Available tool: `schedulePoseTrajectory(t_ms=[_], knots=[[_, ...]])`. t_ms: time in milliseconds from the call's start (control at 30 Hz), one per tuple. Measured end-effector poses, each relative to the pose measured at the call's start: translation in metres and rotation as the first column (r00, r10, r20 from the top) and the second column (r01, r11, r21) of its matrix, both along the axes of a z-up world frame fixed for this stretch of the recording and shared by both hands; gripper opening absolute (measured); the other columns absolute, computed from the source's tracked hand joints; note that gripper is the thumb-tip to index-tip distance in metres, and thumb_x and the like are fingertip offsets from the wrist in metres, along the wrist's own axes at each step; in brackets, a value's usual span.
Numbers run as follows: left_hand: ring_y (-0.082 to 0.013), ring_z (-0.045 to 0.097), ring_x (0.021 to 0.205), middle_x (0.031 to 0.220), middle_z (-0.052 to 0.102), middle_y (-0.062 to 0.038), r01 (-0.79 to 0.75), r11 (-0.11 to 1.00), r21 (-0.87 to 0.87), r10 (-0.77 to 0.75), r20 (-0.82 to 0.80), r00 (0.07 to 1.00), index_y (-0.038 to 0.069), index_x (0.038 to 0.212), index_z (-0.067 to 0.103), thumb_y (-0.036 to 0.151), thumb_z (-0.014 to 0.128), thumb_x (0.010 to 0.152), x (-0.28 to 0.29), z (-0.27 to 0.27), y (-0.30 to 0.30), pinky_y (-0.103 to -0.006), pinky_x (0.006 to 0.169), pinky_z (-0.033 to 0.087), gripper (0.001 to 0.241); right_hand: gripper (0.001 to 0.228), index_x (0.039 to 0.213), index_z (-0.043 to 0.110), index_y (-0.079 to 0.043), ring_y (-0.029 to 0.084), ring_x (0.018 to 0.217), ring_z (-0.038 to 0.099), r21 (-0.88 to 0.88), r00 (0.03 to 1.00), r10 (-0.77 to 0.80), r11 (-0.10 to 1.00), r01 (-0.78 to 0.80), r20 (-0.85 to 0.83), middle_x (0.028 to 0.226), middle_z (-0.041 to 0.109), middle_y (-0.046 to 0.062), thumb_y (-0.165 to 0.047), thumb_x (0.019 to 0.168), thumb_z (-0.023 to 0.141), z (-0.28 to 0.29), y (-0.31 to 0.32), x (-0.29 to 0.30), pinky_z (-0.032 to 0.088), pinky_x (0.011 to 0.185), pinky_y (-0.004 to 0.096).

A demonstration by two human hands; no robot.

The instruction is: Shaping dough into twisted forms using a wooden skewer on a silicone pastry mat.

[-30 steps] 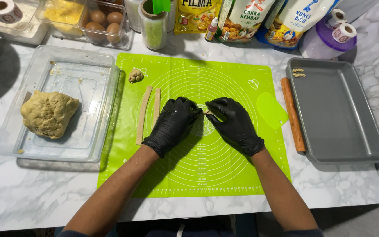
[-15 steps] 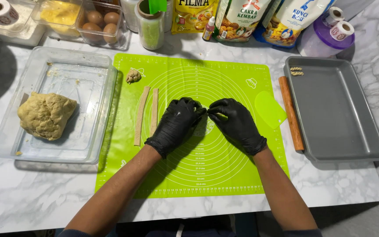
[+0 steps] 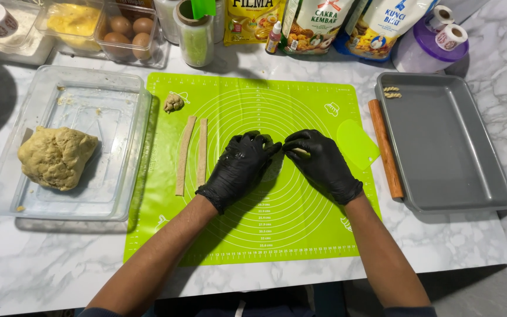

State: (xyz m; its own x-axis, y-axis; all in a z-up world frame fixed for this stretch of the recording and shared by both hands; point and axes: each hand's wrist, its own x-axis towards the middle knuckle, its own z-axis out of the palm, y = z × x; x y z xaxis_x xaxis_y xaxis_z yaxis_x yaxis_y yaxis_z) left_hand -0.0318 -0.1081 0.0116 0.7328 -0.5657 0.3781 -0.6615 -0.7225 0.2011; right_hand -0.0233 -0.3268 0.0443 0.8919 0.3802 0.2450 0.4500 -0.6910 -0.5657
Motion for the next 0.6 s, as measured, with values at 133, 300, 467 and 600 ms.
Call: schedulePoseTrajectory(t_ms=[133,300,467,600], knots=[[-0.0493,0.063,0.109,0.118,0.059,-0.022,-0.079,0.993,-0.088,0.068,-0.124,0.990,0.015,0.130,0.061,0.032,0.055,0.101,0.000,-0.007,-0.016,-0.0552,0.083,0.057,0.034,0.013,0.101,0.080,-0.017,0.030,0.109,0.070,-0.058,1.000,0.009,0.998,-0.007,0.028,0.110,0.076,0.005,-0.014,0.089,0.079,0.005,-0.002,-0.002,0.058,0.092,0.043],[-0.0450,0.062,0.116,0.121,0.062,-0.017,0.036,0.999,0.003,-0.036,0.038,0.999,0.016,0.128,0.064,0.025,0.054,0.101,0.005,-0.010,-0.002,-0.0537,0.089,0.055,0.030,0.028,0.115,0.077,-0.009,0.038,0.117,0.065,-0.055,0.999,-0.007,0.998,0.010,0.054,0.120,0.072,0.016,-0.019,0.090,0.081,0.017,-0.008,-0.008,0.054,0.097,0.050],[-0.0448,0.059,0.123,0.124,0.062,-0.016,0.024,0.999,0.028,-0.025,0.041,0.999,0.019,0.129,0.065,0.030,0.055,0.100,0.012,-0.027,-0.015,-0.0543,0.095,0.052,0.033,0.017,0.108,0.081,-0.015,0.034,0.115,0.067,0.015,0.999,-0.032,0.999,0.032,0.029,0.118,0.074,0.011,-0.015,0.092,0.079,0.007,-0.014,-0.009,0.056,0.096,0.045],[-0.0443,0.056,0.130,0.128,0.061,-0.016,0.032,0.999,0.007,-0.033,0.034,0.999,0.021,0.130,0.064,0.032,0.055,0.100,0.011,-0.020,-0.022,-0.0551,0.100,0.049,0.034,0.015,0.104,0.081,-0.015,0.031,0.111,0.070,0.051,0.998,-0.055,0.997,0.053,0.043,0.111,0.076,0.008,-0.011,0.089,0.080,0.002,-0.018,-0.010,0.058,0.094,0.042]])
